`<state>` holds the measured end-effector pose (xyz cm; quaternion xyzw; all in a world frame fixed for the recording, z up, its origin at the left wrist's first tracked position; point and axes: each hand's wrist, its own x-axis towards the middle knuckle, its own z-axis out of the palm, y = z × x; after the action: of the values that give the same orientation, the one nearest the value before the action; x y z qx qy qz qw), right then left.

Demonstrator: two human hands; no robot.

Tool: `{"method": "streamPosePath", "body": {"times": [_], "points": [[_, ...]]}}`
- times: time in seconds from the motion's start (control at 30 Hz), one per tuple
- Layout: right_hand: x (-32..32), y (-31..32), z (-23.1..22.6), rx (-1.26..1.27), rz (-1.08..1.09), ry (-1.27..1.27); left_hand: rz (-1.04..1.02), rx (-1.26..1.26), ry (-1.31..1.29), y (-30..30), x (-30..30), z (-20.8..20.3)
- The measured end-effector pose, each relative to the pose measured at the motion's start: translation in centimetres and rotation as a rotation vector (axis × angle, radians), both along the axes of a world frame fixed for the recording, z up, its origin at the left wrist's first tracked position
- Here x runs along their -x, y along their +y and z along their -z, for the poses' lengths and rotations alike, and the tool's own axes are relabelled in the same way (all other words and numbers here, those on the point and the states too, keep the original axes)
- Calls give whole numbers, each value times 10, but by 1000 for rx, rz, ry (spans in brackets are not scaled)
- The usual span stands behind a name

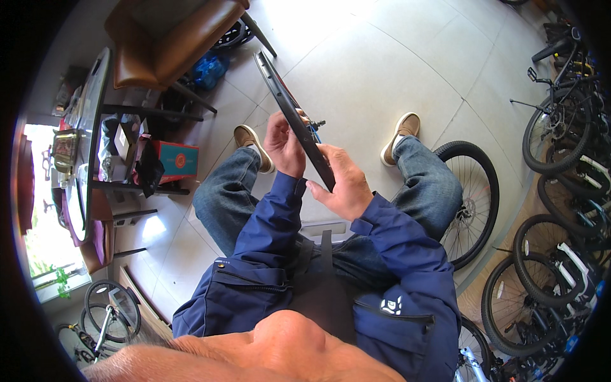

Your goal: The person installs a bicycle tire onto a wheel rim. They first insert the tire bead into the rim and then work the remaining section into place by hand, rotating the wheel as needed.

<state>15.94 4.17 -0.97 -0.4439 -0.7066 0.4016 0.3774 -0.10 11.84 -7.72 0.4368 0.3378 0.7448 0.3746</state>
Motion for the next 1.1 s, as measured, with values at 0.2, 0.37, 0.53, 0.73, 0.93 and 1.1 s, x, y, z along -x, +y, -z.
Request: {"method": "streamPosePath", "body": {"times": [0.2, 0.37, 0.53, 0.73, 0.93, 1.1], "points": [[2, -8, 13, 152, -56, -21, -42, 68, -3, 18, 14, -11], [-2, -13, 17, 249, -94, -176, 3, 101, -10, 30, 19, -16], [-3, -12, 15, 242, -93, -124, 56, 124, 66, 36, 29, -16], [-4, -8, 6, 223, -122, -150, 145, 195, 157, 43, 44, -15], [-3, -7, 14, 104, -47, -139, 47, 221, 94, 29, 60, -1], [-2, -3, 23, 12, -22, -104, 143, 315, 72, 5, 59, 14]]}}
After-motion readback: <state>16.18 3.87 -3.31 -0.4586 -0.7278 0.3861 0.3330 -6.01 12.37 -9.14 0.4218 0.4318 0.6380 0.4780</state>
